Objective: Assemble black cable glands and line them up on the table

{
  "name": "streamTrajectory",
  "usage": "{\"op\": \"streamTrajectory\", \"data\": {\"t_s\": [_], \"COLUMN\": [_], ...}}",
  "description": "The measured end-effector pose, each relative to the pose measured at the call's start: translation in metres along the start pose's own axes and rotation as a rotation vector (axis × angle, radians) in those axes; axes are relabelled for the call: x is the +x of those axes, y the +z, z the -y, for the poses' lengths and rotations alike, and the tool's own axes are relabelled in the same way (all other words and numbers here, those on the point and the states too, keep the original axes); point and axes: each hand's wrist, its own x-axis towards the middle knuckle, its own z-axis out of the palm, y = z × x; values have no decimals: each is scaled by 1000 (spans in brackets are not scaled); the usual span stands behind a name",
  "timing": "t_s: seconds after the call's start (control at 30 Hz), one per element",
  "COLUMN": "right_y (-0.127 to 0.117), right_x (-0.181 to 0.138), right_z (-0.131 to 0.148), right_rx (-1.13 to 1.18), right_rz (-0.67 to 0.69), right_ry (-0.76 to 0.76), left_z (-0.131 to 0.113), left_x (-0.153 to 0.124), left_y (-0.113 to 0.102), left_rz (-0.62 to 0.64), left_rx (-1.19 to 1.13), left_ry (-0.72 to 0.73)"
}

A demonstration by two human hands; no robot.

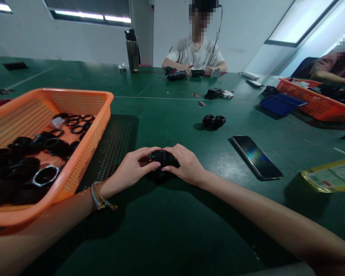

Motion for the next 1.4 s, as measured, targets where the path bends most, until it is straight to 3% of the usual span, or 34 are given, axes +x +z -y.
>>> {"op": "streamTrajectory", "data": {"t_s": [0.67,1.4], "right_y": [-8,-9], "right_x": [-1,3], "right_z": [6,10], "right_rx": [122,259], "right_rz": [186,257], "right_ry": [243,468], "left_z": [-4,-9], "left_x": [-4,-7], "left_y": [-2,0], "left_rz": [-16,-15], "left_rx": [266,406], "left_ry": [145,206]}}
